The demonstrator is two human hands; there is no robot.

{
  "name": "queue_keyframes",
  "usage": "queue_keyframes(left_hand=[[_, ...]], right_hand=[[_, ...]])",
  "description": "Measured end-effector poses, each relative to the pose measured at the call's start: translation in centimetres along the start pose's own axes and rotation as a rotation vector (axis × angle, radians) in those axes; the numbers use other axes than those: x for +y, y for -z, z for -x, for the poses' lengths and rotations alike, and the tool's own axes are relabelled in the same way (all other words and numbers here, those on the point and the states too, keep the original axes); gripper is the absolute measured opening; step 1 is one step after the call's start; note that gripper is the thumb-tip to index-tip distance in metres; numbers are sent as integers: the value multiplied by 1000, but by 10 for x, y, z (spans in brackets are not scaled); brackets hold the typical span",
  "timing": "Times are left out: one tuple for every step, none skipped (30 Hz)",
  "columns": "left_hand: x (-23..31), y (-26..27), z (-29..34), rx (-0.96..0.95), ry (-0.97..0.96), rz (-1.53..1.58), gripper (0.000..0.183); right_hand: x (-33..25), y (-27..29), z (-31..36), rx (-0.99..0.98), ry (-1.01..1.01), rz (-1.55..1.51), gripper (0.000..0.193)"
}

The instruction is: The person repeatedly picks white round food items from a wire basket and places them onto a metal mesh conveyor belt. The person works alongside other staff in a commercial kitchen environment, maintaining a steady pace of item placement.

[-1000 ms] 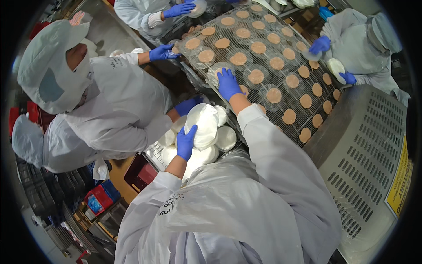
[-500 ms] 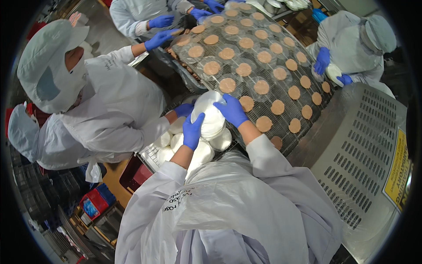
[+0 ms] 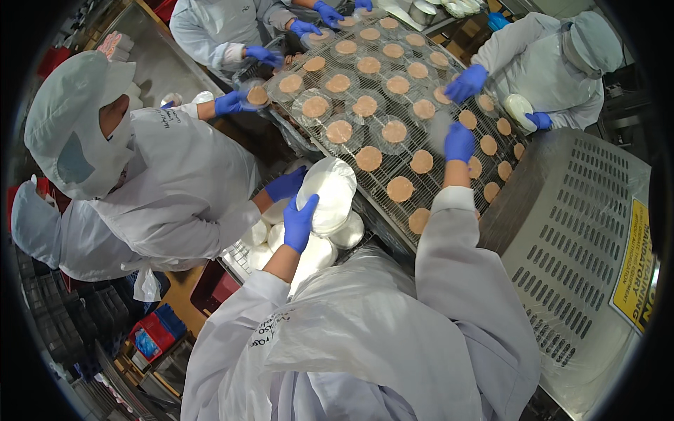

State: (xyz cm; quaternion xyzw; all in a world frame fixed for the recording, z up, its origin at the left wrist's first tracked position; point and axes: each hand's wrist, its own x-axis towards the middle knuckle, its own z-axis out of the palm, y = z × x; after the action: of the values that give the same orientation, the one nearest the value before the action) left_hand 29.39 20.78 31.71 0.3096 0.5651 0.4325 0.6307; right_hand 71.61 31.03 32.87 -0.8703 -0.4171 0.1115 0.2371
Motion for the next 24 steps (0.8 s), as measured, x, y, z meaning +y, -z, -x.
queue_keyframes(left_hand=[[5,5,8,50,15,4,39],[11,2,11,45,35,1,39],[14,0,11,26,44,7,38],[16,-2,9,11,54,12,38],[18,-5,7,-8,68,17,38],[14,-2,6,-14,67,-1,37],[6,6,8,13,58,-14,37],[1,13,10,39,48,-25,37],[1,13,13,41,46,-4,37],[1,10,15,40,44,17,37],[0,8,15,29,44,36,37],[-2,6,12,17,45,34,37],[-4,3,8,-4,49,32,37],[-7,2,5,-12,51,30,37],[-9,5,6,10,51,35,37],[-9,6,7,22,52,43,37],[-10,7,8,27,55,51,36],[-13,8,7,34,52,42,36],[-16,10,5,43,50,34,36],[-19,13,4,53,47,24,36],[-20,17,2,55,48,29,36],[-20,20,-1,46,50,33,36],[-19,24,-3,38,52,37,36],[-16,29,-5,44,58,31,37]], right_hand=[[-33,24,6,167,61,5,30],[-22,23,-3,103,122,101,30],[3,12,-19,42,172,200,31],[30,-10,-26,-26,222,298,32],[64,-43,-9,185,403,537,37],[70,-57,3,221,424,328,39],[50,-51,11,23,280,221,39],[24,-30,17,-175,138,122,38],[16,-10,23,-127,63,75,38],[14,10,28,-77,-14,29,38],[20,22,29,-21,-99,-16,38],[43,19,29,20,-63,31,36],[81,5,31,65,-35,83,34],[104,-5,33,98,1,132,32],[90,5,32,-121,42,203,29],[71,16,33,-163,-4,174,28],[53,27,36,-199,-55,148,28],[44,30,40,-231,-112,124,28],[41,24,50,-94,-23,102,28],[37,22,58,-124,-49,101,26],[18,24,67,-158,-66,98,25],[8,26,72,-184,-91,97,23],[12,25,69,-146,-123,95,23],[20,27,61,-108,-155,93,23]])
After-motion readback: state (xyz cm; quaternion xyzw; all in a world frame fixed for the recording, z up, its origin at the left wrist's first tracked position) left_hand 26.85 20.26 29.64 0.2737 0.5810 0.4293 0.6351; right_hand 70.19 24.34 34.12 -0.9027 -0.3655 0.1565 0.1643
